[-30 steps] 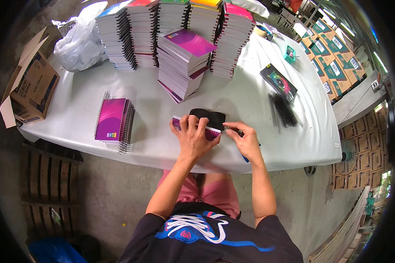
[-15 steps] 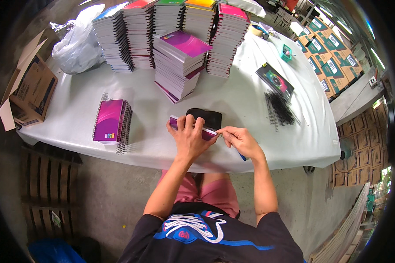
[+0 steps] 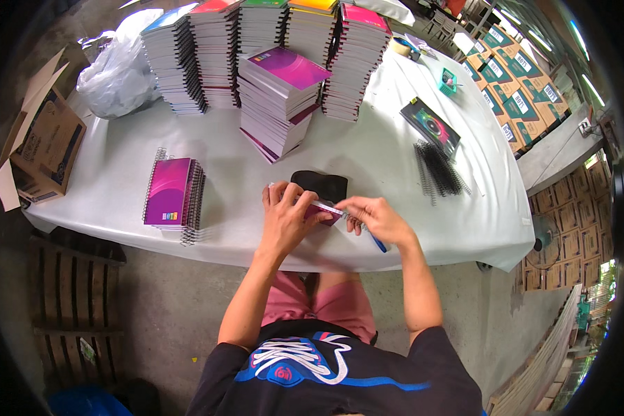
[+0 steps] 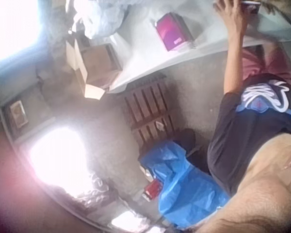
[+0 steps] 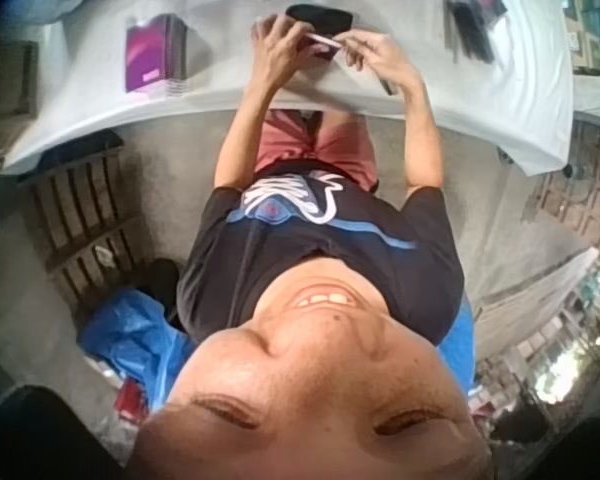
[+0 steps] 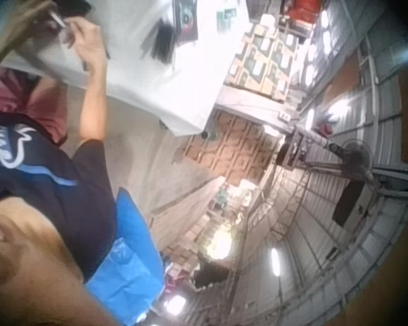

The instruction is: The person repeatedly picks up a purple notebook and a black spiral binding, inserts the spiral into the notebook's holes, and uses pliers to crimp the ends. The finished notebooks are stacked on the table. The person handles notebooks and spirals one at a time throughout the clip.

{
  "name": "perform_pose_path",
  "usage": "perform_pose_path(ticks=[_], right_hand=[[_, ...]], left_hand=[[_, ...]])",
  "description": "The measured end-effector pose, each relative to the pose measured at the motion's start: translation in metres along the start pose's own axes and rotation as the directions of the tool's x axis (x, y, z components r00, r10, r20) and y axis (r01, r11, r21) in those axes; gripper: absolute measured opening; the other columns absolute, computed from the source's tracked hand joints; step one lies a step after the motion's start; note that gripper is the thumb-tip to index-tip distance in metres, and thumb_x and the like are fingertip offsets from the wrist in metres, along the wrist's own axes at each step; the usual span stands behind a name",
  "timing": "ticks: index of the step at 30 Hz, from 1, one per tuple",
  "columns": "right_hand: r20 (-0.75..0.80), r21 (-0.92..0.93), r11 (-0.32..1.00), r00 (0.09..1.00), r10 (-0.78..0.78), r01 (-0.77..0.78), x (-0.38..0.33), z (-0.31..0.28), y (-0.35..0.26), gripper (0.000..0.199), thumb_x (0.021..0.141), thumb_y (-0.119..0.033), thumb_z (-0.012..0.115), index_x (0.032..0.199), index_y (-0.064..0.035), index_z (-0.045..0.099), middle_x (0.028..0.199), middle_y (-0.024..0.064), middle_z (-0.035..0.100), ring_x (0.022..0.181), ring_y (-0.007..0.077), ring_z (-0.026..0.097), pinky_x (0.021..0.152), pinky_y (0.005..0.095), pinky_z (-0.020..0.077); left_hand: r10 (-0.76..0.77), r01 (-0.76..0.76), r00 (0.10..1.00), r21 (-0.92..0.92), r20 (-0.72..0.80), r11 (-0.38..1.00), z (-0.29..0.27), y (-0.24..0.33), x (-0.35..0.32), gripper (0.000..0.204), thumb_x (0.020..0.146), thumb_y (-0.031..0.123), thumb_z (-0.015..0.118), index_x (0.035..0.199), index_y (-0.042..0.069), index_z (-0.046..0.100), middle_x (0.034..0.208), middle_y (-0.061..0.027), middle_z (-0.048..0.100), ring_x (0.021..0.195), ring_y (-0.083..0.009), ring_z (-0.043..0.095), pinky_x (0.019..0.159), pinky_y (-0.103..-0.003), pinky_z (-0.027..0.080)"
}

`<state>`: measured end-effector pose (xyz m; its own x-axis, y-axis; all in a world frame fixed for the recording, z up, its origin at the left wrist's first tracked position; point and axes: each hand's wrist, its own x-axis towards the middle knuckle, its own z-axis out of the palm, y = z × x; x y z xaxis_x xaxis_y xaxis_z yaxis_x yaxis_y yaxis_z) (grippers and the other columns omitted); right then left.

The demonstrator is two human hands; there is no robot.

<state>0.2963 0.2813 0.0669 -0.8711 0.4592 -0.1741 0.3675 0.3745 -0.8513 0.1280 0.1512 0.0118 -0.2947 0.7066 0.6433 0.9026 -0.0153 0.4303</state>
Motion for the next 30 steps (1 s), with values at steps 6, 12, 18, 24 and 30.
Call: perform_pose_path(ticks=[6, 12, 18, 24, 30], right_hand=[[-0.081, -0.778, 0.579, 0.875, -0.477, 0.244, 0.047, 0.019, 0.015, 0.044, 0.081, -0.011, 0.060, 0.124, -0.0141, 0.052, 0.102, 0.0112, 0.064, 0.092, 0.0347, 0.061, 0.082, 0.0461, 0.0480], [-0.331, -0.267, 0.951, 0.912, -0.242, 0.155, 0.060, 0.024, 0.026, 0.031, 0.076, -0.001, 0.060, 0.107, -0.0053, 0.061, 0.096, 0.0119, 0.067, 0.088, 0.0259, 0.065, 0.077, 0.0350, 0.0510], [-0.104, 0.466, 0.825, 0.946, -0.308, 0.320, 0.022, 0.029, 0.019, 0.026, 0.071, 0.014, 0.056, 0.093, 0.0024, 0.065, 0.091, 0.0110, 0.069, 0.084, 0.0143, 0.064, 0.071, 0.0233, 0.0489], [-0.101, 0.584, 0.684, 0.876, -0.472, 0.436, 0.026, 0.032, 0.016, 0.013, 0.075, 0.008, 0.062, 0.084, 0.0002, 0.067, 0.090, 0.0165, 0.069, 0.087, 0.0237, 0.067, 0.078, 0.0314, 0.0530], [-0.116, 0.479, 0.725, 0.854, -0.507, 0.496, 0.022, 0.028, -0.004, 0.027, 0.065, 0.015, 0.057, 0.085, 0.0023, 0.069, 0.090, 0.0146, 0.070, 0.085, 0.0236, 0.068, 0.080, 0.0316, 0.0527]], left_hand=[[0.003, -0.002, 1.000, 0.065, -0.004, 0.998, -0.037, -0.007, -0.014, 0.033, 0.065, 0.037, 0.077, 0.083, 0.012, 0.063, 0.085, -0.0042, 0.051, 0.095, -0.0290, 0.044, 0.089, -0.047, 0.033], [-0.084, 0.086, 0.995, 0.033, -0.057, 0.996, -0.046, -0.002, -0.027, 0.041, 0.056, 0.038, 0.083, 0.076, 0.010, 0.059, 0.099, -0.0103, 0.045, 0.103, -0.0327, 0.038, 0.090, -0.048, 0.033], [-0.093, 0.074, 0.986, -0.139, -0.135, 0.988, -0.027, -0.017, -0.027, 0.049, 0.053, 0.049, 0.081, 0.073, 0.012, 0.057, 0.113, -0.0112, 0.043, 0.115, -0.0349, 0.035, 0.091, -0.062, 0.029], [-0.074, 0.067, 0.996, -0.122, -0.052, 0.990, -0.030, -0.017, -0.023, 0.051, 0.052, 0.053, 0.080, 0.071, 0.012, 0.057, 0.125, -0.0083, 0.041, 0.125, -0.0366, 0.029, 0.091, -0.066, 0.028], [-0.054, 0.049, 0.998, -0.164, -0.025, 0.985, -0.033, -0.020, -0.022, 0.051, 0.056, 0.053, 0.078, 0.072, 0.011, 0.055, 0.129, -0.0097, 0.040, 0.128, -0.0381, 0.028, 0.099, -0.057, 0.029]])
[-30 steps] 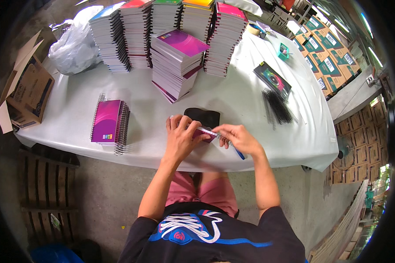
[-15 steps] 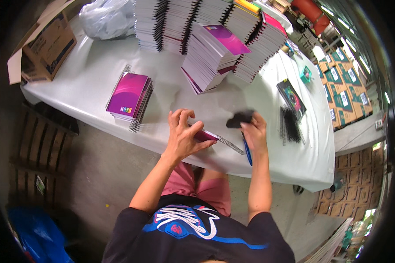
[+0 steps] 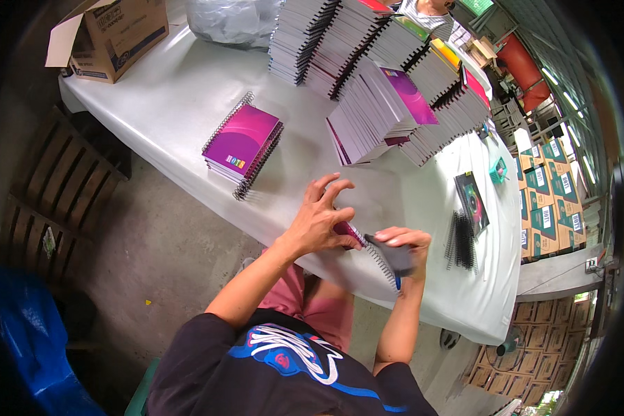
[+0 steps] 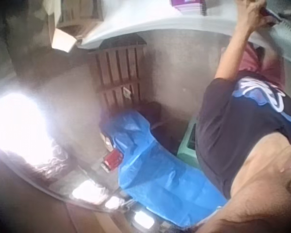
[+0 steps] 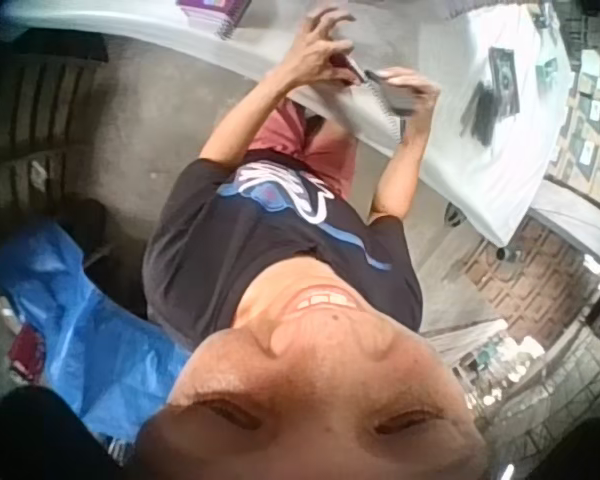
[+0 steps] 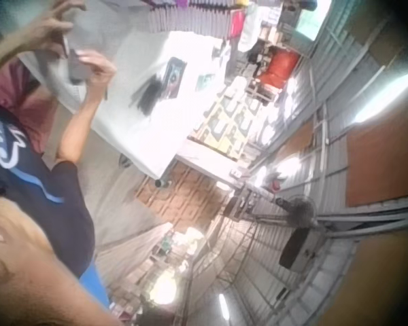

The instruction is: The person repeatedly picks up a purple notebook and a black spiral binding, inserts the spiral into the notebook's holes, and uses pliers to crimp the ends. The finished notebooks are stacked on the table. The person handles notebooks and spirals one at a time throughout the clip.

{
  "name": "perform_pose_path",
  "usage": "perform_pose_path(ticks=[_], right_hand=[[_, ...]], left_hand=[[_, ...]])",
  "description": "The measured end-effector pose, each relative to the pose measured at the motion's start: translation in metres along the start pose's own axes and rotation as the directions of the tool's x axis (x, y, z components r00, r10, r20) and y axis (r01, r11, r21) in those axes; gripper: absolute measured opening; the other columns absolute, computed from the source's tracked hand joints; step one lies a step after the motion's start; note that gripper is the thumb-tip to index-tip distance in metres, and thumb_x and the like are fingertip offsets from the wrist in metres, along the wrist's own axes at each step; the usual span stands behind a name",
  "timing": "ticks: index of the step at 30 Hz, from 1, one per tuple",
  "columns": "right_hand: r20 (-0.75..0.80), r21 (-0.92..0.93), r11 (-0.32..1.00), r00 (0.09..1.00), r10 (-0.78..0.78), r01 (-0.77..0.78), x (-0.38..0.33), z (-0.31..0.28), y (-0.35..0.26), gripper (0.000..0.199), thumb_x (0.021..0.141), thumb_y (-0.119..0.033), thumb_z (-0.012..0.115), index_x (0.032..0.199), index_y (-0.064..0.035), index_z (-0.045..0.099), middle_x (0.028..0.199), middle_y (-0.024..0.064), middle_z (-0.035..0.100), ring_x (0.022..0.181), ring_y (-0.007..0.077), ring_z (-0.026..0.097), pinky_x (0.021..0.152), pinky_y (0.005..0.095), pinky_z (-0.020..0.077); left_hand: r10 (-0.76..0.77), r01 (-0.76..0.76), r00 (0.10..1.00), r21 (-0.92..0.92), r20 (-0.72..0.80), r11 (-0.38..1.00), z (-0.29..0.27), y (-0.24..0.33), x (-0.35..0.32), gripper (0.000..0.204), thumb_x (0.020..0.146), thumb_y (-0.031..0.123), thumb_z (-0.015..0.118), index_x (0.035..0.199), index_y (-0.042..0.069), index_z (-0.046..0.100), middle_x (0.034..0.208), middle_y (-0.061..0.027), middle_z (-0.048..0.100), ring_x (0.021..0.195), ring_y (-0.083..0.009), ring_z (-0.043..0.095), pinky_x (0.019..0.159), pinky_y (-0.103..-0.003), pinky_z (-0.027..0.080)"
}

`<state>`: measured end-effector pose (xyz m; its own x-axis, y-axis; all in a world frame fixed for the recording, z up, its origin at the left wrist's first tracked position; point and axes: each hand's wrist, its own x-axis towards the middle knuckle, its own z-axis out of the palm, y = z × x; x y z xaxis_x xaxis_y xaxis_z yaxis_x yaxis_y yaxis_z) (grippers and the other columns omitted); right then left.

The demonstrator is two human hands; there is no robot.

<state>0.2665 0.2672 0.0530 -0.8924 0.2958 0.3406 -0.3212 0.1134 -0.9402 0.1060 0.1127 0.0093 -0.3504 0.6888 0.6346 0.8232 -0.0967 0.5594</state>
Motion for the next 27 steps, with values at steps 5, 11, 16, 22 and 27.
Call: perform_pose_path(ticks=[5, 11, 16, 22, 27], right_hand=[[-0.162, -0.289, 0.943, 0.979, 0.123, -0.167, 0.007, 0.002, -0.004, 0.031, 0.060, 0.017, 0.058, 0.084, 0.0032, 0.071, 0.092, 0.0162, 0.070, 0.087, 0.0235, 0.068, 0.080, 0.0303, 0.0525], [-0.149, -0.206, 0.959, 0.975, 0.164, -0.193, 0.007, 0.003, 0.008, 0.028, 0.063, 0.016, 0.058, 0.085, 0.0033, 0.071, 0.090, 0.0164, 0.069, 0.087, 0.0220, 0.067, 0.081, 0.0313, 0.0531], [-0.230, -0.504, 0.800, 0.943, 0.239, -0.326, 0.020, 0.012, 0.003, 0.028, 0.064, 0.016, 0.056, 0.085, 0.0030, 0.070, 0.088, 0.0137, 0.070, 0.081, 0.0188, 0.067, 0.078, 0.0289, 0.0532], [-0.201, -0.248, 0.932, 0.955, 0.217, -0.264, 0.020, 0.012, 0.009, 0.031, 0.067, 0.009, 0.058, 0.093, -0.0008, 0.071, 0.086, 0.0096, 0.071, 0.079, 0.0123, 0.065, 0.074, 0.0259, 0.0508], [-0.026, -0.155, 0.987, 0.999, 0.044, -0.047, 0.023, 0.020, 0.006, 0.033, 0.067, 0.009, 0.056, 0.094, -0.0015, 0.072, 0.090, 0.0079, 0.071, 0.081, 0.0098, 0.063, 0.073, 0.0248, 0.0502]], left_hand=[[-0.032, 0.029, 0.999, -0.113, -0.025, 0.993, -0.003, -0.006, 0.000, 0.054, 0.051, 0.047, 0.084, 0.074, 0.009, 0.053, 0.129, -0.0109, 0.040, 0.124, -0.0378, 0.031, 0.091, -0.048, 0.040], [-0.058, 0.044, 0.997, -0.228, -0.057, 0.973, 0.002, -0.011, 0.004, 0.059, 0.040, 0.038, 0.090, 0.074, 0.007, 0.052, 0.125, -0.0124, 0.043, 0.104, -0.0317, 0.042, 0.078, -0.040, 0.045], [-0.161, 0.151, 0.987, -0.281, -0.013, 0.948, 0.009, -0.015, 0.005, 0.061, 0.040, 0.034, 0.092, 0.077, 0.005, 0.052, 0.124, -0.0123, 0.041, 0.090, -0.0265, 0.047, 0.074, -0.037, 0.044], [-0.225, 0.191, 0.973, -0.354, -0.057, 0.916, 0.014, -0.019, 0.004, 0.075, 0.034, 0.036, 0.094, 0.083, 0.008, 0.045, 0.121, -0.0130, 0.036, 0.086, -0.0235, 0.047, 0.072, -0.037, 0.044], [-0.297, 0.257, 0.954, -0.399, -0.042, 0.880, 0.014, -0.020, 0.002, 0.090, 0.033, 0.035, 0.095, 0.097, 0.006, 0.040, 0.116, -0.0121, 0.037, 0.086, -0.0209, 0.046, 0.072, -0.033, 0.043]])
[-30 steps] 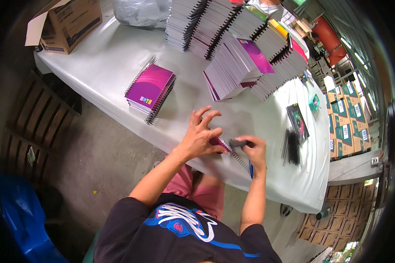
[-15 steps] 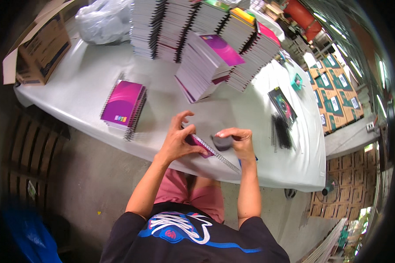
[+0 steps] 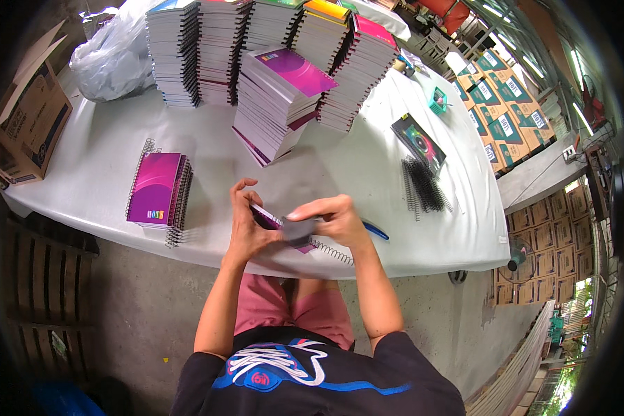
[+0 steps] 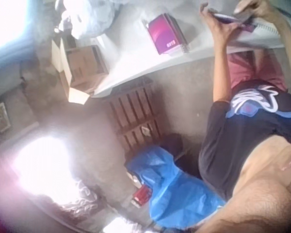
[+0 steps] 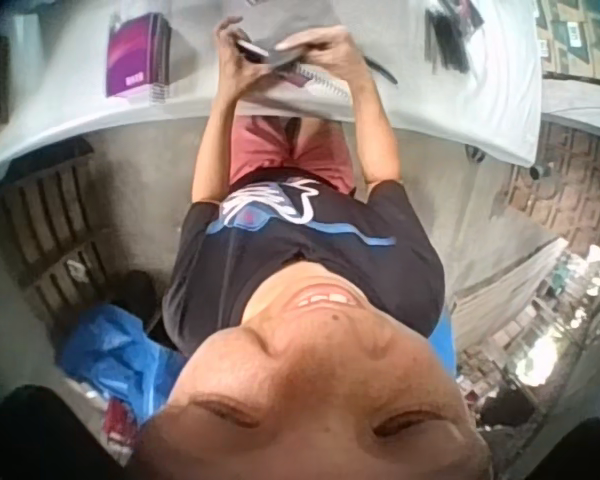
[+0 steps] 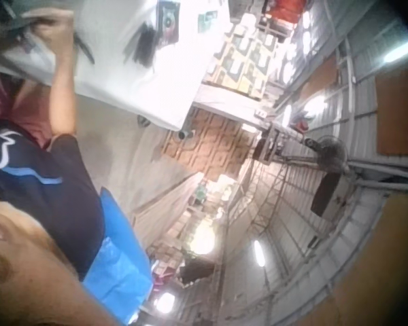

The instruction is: The person repeatedly picks up a purple notebook and a black spiral binding, inserts the spiral into the notebook's holes, and uses pliers to crimp the ends. The finished notebooks are stacked on the table. The person handles notebooks and spirals one at a time throughout the clip.

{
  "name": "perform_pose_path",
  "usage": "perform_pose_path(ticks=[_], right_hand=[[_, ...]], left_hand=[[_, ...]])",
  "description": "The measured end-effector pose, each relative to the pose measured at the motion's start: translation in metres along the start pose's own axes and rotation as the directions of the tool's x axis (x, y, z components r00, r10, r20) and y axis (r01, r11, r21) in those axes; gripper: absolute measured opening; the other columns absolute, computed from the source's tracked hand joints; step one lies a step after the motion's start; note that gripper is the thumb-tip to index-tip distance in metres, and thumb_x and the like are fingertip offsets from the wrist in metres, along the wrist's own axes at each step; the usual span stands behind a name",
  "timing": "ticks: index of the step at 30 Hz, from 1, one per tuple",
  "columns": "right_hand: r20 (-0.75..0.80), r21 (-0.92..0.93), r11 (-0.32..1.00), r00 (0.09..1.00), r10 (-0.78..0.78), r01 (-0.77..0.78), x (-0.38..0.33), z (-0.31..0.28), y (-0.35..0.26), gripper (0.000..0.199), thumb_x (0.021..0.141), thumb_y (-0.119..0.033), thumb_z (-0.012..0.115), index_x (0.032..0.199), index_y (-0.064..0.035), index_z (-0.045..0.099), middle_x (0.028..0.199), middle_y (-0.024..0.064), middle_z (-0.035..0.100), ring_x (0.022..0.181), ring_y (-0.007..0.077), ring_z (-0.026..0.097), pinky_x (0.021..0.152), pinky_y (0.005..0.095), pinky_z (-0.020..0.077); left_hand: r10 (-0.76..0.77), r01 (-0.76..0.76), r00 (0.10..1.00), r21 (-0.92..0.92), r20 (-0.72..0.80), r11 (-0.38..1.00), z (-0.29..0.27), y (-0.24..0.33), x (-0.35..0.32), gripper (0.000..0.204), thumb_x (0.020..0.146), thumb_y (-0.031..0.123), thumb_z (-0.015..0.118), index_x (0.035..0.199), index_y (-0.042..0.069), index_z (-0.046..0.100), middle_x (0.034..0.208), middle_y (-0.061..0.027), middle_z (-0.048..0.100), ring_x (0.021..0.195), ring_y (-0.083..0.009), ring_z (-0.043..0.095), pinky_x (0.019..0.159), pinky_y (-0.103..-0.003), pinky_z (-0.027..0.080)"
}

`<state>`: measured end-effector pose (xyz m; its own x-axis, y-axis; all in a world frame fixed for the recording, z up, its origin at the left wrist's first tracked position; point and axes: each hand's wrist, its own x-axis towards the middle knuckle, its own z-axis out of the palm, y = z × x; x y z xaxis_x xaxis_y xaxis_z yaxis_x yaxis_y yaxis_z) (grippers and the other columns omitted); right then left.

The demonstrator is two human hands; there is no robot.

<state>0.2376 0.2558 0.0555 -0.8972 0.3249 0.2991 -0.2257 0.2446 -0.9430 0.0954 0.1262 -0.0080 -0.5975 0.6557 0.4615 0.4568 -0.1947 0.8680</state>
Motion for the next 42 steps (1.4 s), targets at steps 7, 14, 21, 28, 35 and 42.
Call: perform_pose_path(ticks=[7, 14, 21, 28, 35, 42], right_hand=[[-0.085, -0.135, 0.969, 0.976, 0.199, -0.209, 0.017, -0.002, 0.009, 0.028, 0.070, 0.010, 0.058, 0.092, -0.0004, 0.072, 0.081, 0.0047, 0.069, 0.071, 0.0073, 0.058, 0.066, 0.0226, 0.0478], [-0.070, -0.364, 0.916, 0.985, 0.156, -0.171, 0.034, 0.009, 0.003, 0.025, 0.068, 0.000, 0.061, 0.089, -0.0063, 0.073, 0.073, 0.0097, 0.068, 0.066, 0.0097, 0.061, 0.063, 0.0248, 0.0488], [-0.364, -0.827, 0.484, 0.929, -0.069, -0.288, 0.001, -0.042, 0.027, 0.041, 0.072, -0.019, 0.069, 0.111, -0.0098, 0.065, 0.110, 0.0183, 0.062, 0.100, 0.0310, 0.061, 0.088, 0.0391, 0.0466], [-0.554, -0.818, 0.115, 0.826, 0.102, -0.563, -0.133, -0.007, 0.021, 0.051, 0.088, -0.029, 0.058, 0.134, -0.0117, 0.045, 0.132, 0.0172, 0.045, 0.122, 0.0370, 0.040, 0.099, 0.0486, 0.0336], [-0.633, -0.487, 0.809, 0.772, -0.066, -0.330, -0.094, 0.035, -0.039, 0.037, 0.091, -0.028, 0.056, 0.124, -0.0105, 0.054, 0.112, 0.0148, 0.051, 0.101, 0.0316, 0.050, 0.092, 0.0439, 0.0365], [-0.328, -0.788, 0.591, 0.930, -0.165, -0.173, -0.047, 0.074, -0.096, 0.040, 0.084, -0.030, 0.065, 0.122, -0.0193, 0.060, 0.110, 0.0097, 0.051, 0.099, 0.0264, 0.049, 0.091, 0.0417, 0.0343]], left_hand=[[-0.258, 0.276, 0.955, -0.118, 0.148, 0.954, 0.000, -0.003, 0.003, 0.096, 0.038, 0.036, 0.095, 0.106, 0.002, 0.036, 0.105, -0.0076, 0.035, 0.080, -0.0158, 0.042, 0.072, -0.028, 0.041], [0.009, -0.014, 0.995, 0.050, 0.103, 0.999, -0.002, -0.021, -0.002, 0.100, 0.039, 0.039, 0.093, 0.110, 0.000, 0.035, 0.108, -0.0093, 0.033, 0.086, -0.0177, 0.041, 0.077, -0.031, 0.042], [-0.146, 0.158, 0.987, -0.300, 0.061, 0.941, 0.003, -0.026, -0.002, 0.063, 0.068, 0.024, 0.083, 0.108, 0.002, 0.040, 0.099, -0.0046, 0.041, 0.088, -0.0143, 0.039, 0.076, -0.024, 0.036], [-0.268, 0.137, 0.936, -0.466, -0.227, 0.874, 0.004, 0.007, -0.009, 0.043, 0.077, 0.003, 0.075, 0.114, 0.004, 0.054, 0.078, 0.0025, 0.055, 0.068, -0.0047, 0.049, 0.064, -0.018, 0.040], [0.133, -0.160, 0.894, -0.027, -0.428, 0.987, 0.006, 0.046, -0.010, 0.084, 0.066, 0.006, 0.083, 0.136, 0.003, 0.038, 0.076, -0.0046, 0.067, 0.067, -0.0116, 0.060, 0.066, -0.025, 0.048], [0.347, -0.293, 0.830, 0.187, -0.437, 0.937, 0.003, 0.060, -0.010, 0.079, 0.067, 0.000, 0.080, 0.134, -0.001, 0.039, 0.082, -0.0055, 0.069, 0.069, -0.0130, 0.059, 0.064, -0.025, 0.047]])
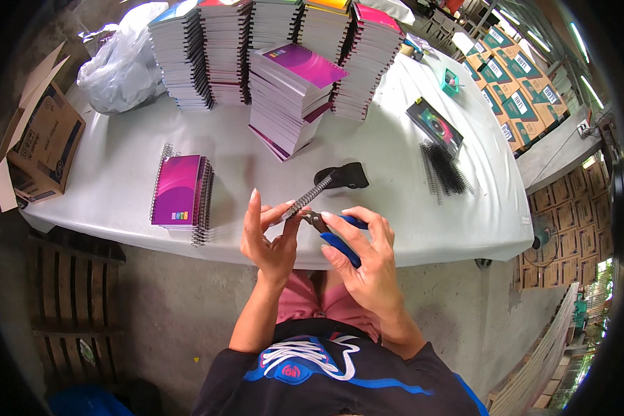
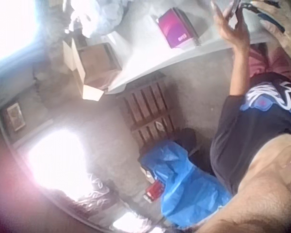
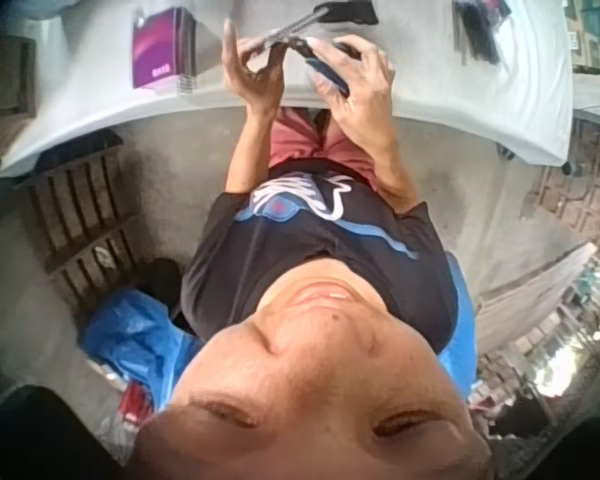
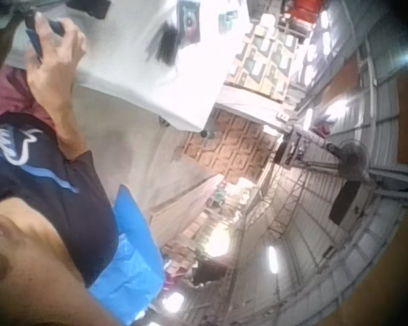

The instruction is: The person repeatedly picks up a purple notebook and a black spiral binding, inserts the spiral into the notebook's holes, and uses pliers to crimp the ends. The finished notebooks are stacked on the table. The person handles notebooks and spirals one at a time throughout the clip.

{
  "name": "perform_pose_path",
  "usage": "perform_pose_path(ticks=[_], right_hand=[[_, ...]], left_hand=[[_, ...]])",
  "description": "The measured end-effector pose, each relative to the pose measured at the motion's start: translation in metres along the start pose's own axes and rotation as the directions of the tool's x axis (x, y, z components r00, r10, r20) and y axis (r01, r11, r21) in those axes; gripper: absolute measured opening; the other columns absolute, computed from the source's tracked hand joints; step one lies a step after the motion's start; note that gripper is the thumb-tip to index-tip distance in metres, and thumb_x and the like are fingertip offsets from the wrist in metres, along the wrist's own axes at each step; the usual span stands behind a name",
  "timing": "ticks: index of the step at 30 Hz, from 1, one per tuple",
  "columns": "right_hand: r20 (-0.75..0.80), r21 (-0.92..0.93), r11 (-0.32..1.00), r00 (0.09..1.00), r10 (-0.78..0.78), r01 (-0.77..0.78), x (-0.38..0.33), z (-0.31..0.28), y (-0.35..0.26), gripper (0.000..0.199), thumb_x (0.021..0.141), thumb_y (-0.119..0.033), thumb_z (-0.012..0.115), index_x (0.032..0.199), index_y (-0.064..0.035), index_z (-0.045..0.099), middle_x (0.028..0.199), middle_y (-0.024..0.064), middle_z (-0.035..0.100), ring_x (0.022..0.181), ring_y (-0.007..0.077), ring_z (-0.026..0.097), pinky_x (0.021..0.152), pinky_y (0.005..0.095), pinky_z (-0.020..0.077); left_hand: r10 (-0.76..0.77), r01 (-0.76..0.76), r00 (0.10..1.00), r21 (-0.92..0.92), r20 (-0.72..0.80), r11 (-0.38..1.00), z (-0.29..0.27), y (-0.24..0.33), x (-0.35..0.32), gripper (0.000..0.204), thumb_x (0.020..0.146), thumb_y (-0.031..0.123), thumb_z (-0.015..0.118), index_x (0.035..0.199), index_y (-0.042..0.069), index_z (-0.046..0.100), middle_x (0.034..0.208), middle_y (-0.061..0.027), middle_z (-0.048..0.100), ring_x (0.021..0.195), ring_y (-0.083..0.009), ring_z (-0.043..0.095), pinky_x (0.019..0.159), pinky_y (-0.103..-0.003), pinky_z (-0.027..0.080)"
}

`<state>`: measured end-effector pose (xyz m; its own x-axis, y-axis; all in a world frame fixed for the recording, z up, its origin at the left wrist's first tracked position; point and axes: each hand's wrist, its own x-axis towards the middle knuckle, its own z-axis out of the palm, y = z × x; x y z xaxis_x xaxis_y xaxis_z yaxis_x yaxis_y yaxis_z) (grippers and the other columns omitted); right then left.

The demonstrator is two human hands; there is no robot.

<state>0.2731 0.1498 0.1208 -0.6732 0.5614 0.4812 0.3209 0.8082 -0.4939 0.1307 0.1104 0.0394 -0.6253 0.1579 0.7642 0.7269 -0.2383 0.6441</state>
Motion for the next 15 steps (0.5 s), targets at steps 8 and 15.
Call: perform_pose_path(ticks=[8, 15], right_hand=[[0.144, 0.191, 0.979, 0.989, 0.036, -0.064, -0.004, 0.008, 0.010, 0.038, 0.090, -0.032, 0.059, 0.123, -0.0141, 0.057, 0.102, 0.0095, 0.056, 0.089, 0.0242, 0.054, 0.078, 0.0387, 0.0432], [0.363, 0.528, 0.769, 0.915, 0.178, -0.359, -0.016, 0.017, 0.028, 0.039, 0.094, -0.033, 0.052, 0.123, -0.0066, 0.052, 0.099, 0.0126, 0.059, 0.086, 0.0248, 0.059, 0.070, 0.0370, 0.0477]], left_hand=[[0.206, -0.210, 0.977, 0.087, 0.054, 0.974, -0.002, -0.001, 0.003, 0.079, 0.064, -0.008, 0.079, 0.132, -0.002, 0.038, 0.085, -0.0075, 0.069, 0.068, -0.0154, 0.058, 0.059, -0.025, 0.046], [0.341, -0.344, 0.939, 0.153, 0.046, 0.927, -0.002, -0.007, 0.001, 0.078, 0.067, -0.005, 0.079, 0.132, -0.002, 0.036, 0.082, -0.0061, 0.068, 0.067, -0.0183, 0.057, 0.063, -0.028, 0.045]])
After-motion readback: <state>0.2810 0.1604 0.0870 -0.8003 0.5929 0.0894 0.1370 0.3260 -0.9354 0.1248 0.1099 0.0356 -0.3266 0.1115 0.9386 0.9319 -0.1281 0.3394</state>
